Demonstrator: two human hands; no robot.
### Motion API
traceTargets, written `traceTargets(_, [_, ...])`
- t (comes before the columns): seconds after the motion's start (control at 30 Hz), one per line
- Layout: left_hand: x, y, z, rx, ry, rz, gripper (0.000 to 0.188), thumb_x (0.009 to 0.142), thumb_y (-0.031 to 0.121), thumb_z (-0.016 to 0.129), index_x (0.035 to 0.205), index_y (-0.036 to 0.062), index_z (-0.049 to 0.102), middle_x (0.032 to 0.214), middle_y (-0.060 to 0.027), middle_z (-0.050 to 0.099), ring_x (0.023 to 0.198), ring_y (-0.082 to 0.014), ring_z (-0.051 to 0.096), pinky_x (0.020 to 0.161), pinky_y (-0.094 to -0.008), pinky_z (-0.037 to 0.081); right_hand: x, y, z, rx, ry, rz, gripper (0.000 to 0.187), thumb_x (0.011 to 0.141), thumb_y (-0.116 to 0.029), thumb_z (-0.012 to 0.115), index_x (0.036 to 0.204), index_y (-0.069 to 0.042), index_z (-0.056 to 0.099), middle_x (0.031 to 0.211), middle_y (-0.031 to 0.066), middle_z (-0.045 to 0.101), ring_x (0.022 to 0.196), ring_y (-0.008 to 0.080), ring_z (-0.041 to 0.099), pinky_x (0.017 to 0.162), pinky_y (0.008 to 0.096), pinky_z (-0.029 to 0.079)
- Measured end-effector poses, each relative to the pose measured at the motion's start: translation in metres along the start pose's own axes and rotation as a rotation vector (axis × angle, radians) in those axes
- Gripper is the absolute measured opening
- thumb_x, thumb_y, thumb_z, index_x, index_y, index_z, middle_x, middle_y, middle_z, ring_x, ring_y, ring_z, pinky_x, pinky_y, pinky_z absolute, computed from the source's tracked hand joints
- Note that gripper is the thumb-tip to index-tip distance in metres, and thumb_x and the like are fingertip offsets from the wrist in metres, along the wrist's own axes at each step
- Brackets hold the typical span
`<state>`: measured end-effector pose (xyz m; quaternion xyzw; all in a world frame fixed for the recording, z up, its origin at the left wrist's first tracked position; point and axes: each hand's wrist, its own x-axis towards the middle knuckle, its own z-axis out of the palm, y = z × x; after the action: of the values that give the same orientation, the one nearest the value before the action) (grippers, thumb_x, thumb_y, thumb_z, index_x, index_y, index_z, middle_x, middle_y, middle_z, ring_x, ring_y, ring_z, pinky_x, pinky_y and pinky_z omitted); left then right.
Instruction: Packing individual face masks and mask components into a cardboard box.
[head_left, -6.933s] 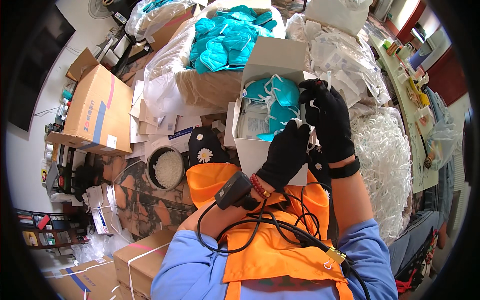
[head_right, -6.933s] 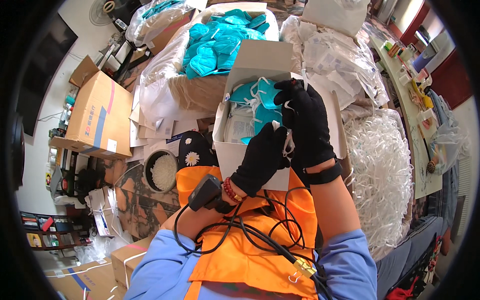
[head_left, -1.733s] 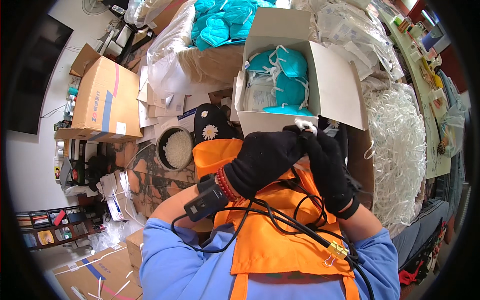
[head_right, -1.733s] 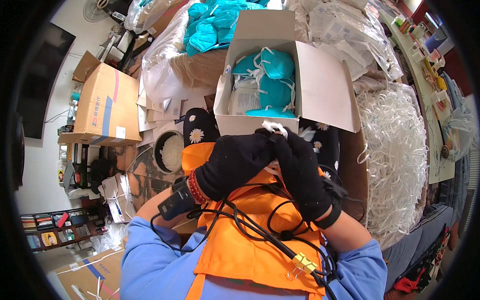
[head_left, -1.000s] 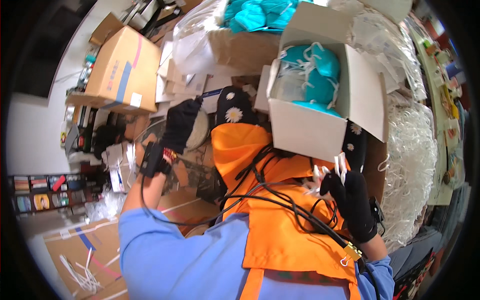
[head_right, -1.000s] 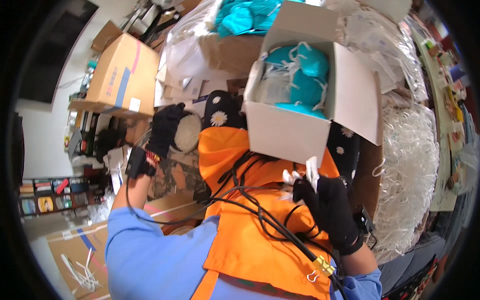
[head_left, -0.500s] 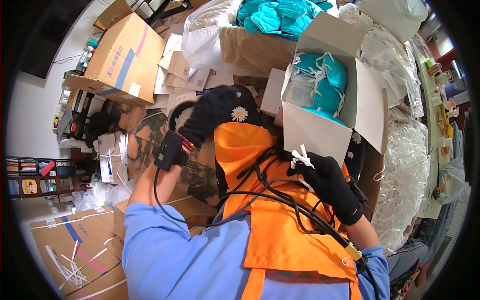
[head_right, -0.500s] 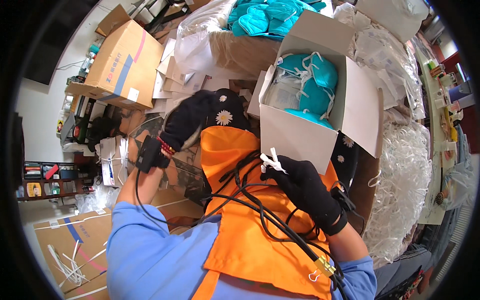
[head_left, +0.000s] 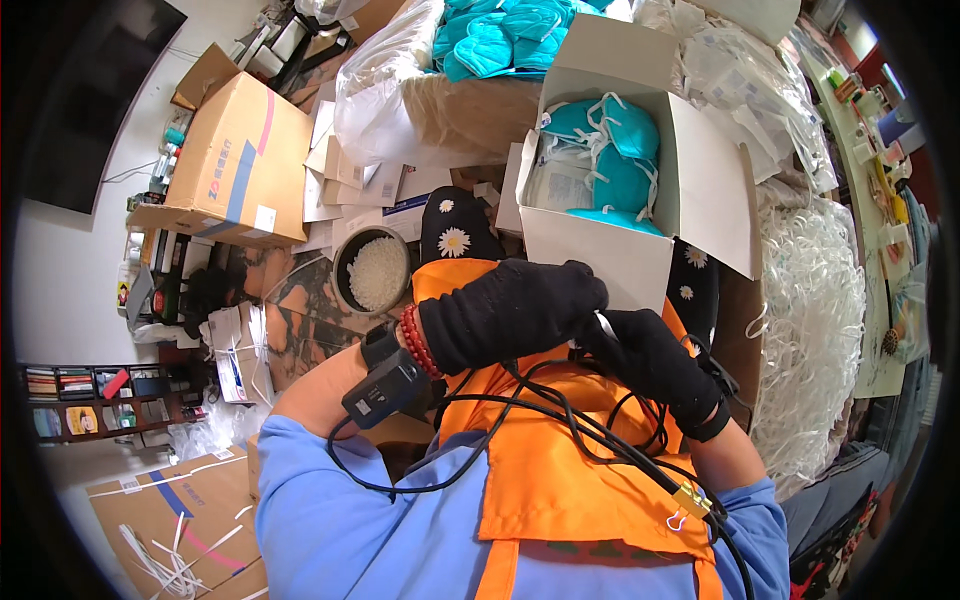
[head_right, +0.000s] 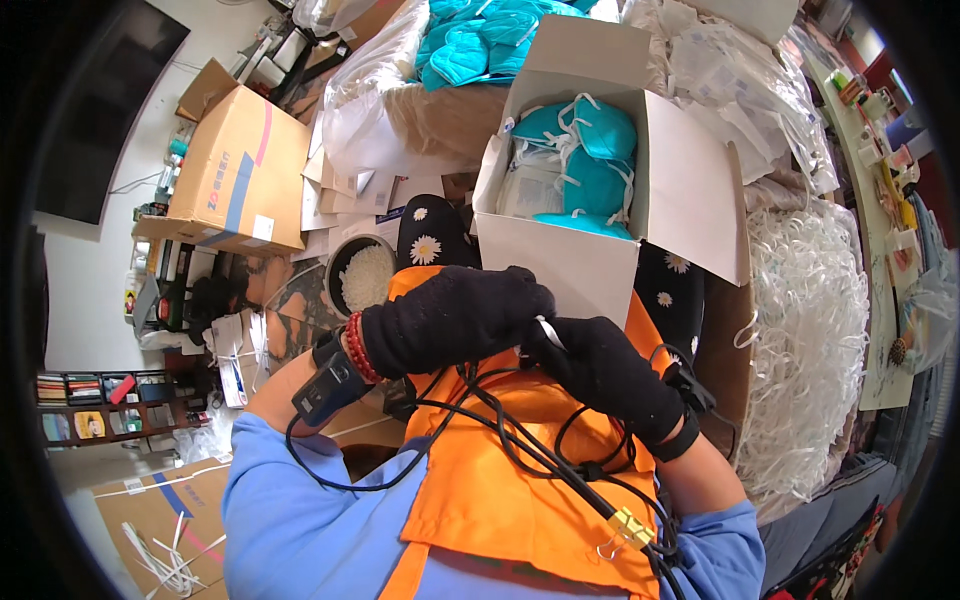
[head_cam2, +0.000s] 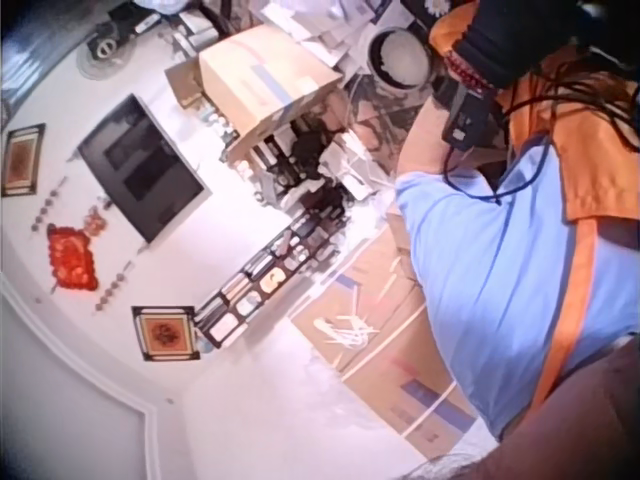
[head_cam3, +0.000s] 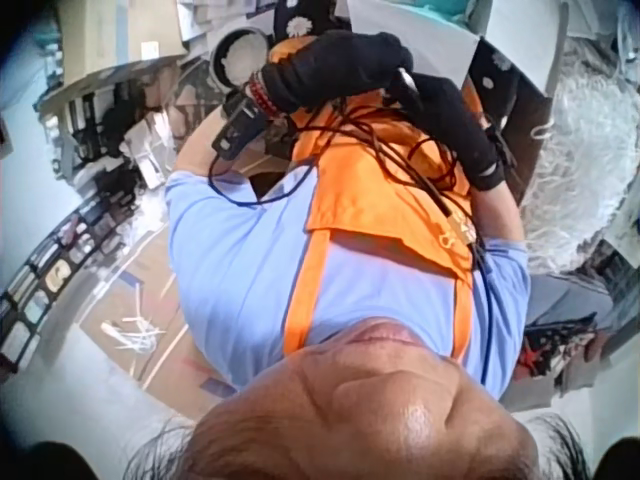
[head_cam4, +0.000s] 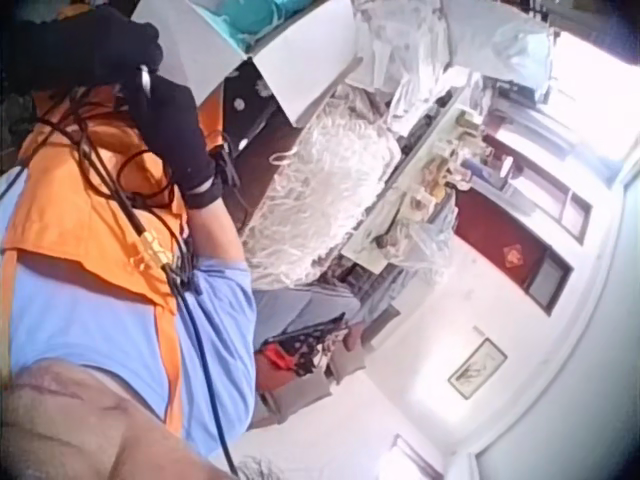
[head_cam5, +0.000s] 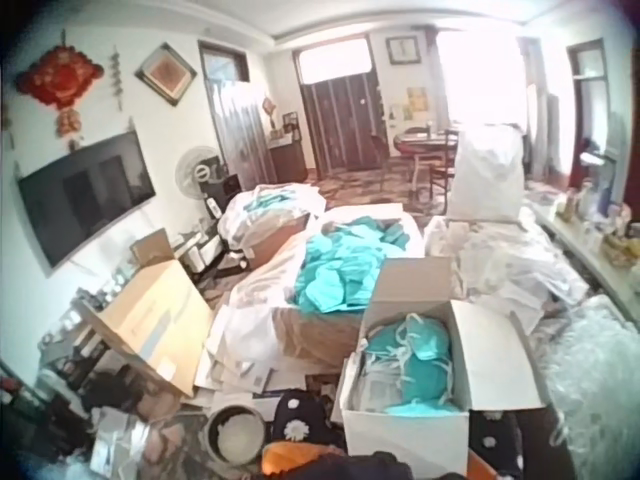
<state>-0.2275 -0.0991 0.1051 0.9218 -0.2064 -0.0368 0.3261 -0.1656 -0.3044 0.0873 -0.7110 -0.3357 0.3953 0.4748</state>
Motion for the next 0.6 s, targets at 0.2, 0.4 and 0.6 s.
traceTargets(0.2, [-0.006,-0.007,0.023,-0.185,0.100,-0.045,0.015,0.087,0.015,0.059,0.100,0.0065,0.059,0.088,-0.0103,0.060,0.074,-0.0278,0.062,0.065,-0.0342,0.050,-0.006,-0.008,-0.009,0.102,0.106,0.016,0.019,0.093,-0.014,0.057,0.097,0.003,0.065,0.084,0.0097,0.068,0.073,0.0126,0.063,0.067,0.0260,0.048])
traceTargets(0.4, [-0.008,-0.007,0.041,-1.302,0.049,-0.463,0.027,0.094,0.029,0.055,0.102,0.0038,0.058,0.083,-0.0030,0.058,0.068,-0.0118,0.059,0.060,-0.0263,0.051,-0.002,-0.011,-0.005,0.351,0.336,-0.175,0.023,0.093,-0.018,0.058,0.098,0.004,0.063,0.096,0.0081,0.064,0.079,0.0130,0.060,0.065,0.0257,0.048])
traceTargets(0.6, [-0.017,0.009,0.034,-1.165,-0.141,-0.495,0.022,0.095,0.023,0.055,0.105,0.0034,0.060,0.082,-0.0012,0.058,0.069,-0.0090,0.057,0.060,-0.0242,0.049,-0.015,-0.034,0.004,0.690,0.311,0.246,0.021,0.093,-0.020,0.058,0.101,-0.001,0.062,0.099,0.0065,0.065,0.088,0.0150,0.064,0.071,0.0295,0.052])
